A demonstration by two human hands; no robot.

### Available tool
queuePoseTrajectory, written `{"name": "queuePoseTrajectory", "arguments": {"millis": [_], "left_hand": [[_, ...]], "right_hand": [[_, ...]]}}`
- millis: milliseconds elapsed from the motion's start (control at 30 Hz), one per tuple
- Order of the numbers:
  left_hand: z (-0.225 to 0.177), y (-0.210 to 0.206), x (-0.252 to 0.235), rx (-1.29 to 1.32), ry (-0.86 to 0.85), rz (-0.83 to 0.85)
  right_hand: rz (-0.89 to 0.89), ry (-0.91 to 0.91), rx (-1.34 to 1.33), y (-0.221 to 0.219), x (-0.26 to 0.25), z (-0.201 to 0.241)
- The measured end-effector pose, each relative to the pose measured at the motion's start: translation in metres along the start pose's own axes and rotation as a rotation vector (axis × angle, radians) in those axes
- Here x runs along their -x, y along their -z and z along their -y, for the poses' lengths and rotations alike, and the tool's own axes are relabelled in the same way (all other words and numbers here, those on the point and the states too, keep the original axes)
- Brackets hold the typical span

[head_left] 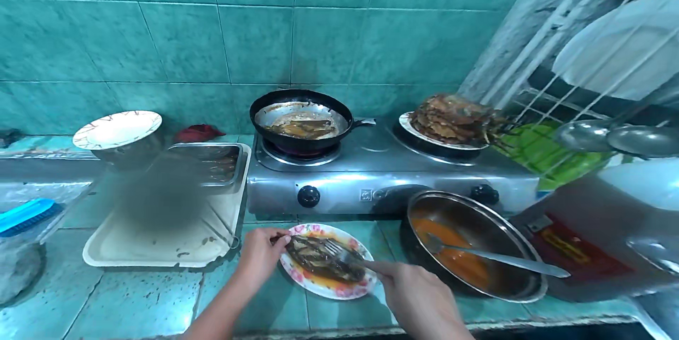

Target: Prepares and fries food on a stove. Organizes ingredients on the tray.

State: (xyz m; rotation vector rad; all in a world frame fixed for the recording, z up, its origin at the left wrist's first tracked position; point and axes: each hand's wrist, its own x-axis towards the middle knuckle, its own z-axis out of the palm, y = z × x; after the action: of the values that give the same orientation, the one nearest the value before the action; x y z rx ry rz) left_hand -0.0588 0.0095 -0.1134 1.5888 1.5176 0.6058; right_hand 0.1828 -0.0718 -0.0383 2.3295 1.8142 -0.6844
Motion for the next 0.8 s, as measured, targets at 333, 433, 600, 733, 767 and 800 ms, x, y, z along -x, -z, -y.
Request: {"name": "queuePoseTrajectory", "arguments": {"millis": [333,433,600,733,767,800], "left_hand": [[-0.003,0.000,-0.001,-0.013,0.014,0.002],[-0.004,0.001,-0.001,-0.009,0.019,0.005],[-0.016,0.006,-0.002,0.008,0.013,0.015],[-0.035,0.010,-0.001,-0.001,-0.029,0.039],[-0.043,0.011,0.000,-0.011,-0.058,0.043],[-0.051,0.010,0.001,-0.021,-0.088,0.048]], "right_hand": [[-0.015,0.032,-0.031,-0.006,0.002,-0.002],[-0.051,0.076,-0.106,-0.006,0.015,-0.010],[0.001,0.075,-0.147,-0.027,0.018,-0.016],[-0.100,0.164,-0.298,-0.021,0.033,-0.046],[-0.096,0.185,-0.340,-0.021,0.034,-0.055],[-0.085,0.202,-0.370,-0.023,0.035,-0.062]]}}
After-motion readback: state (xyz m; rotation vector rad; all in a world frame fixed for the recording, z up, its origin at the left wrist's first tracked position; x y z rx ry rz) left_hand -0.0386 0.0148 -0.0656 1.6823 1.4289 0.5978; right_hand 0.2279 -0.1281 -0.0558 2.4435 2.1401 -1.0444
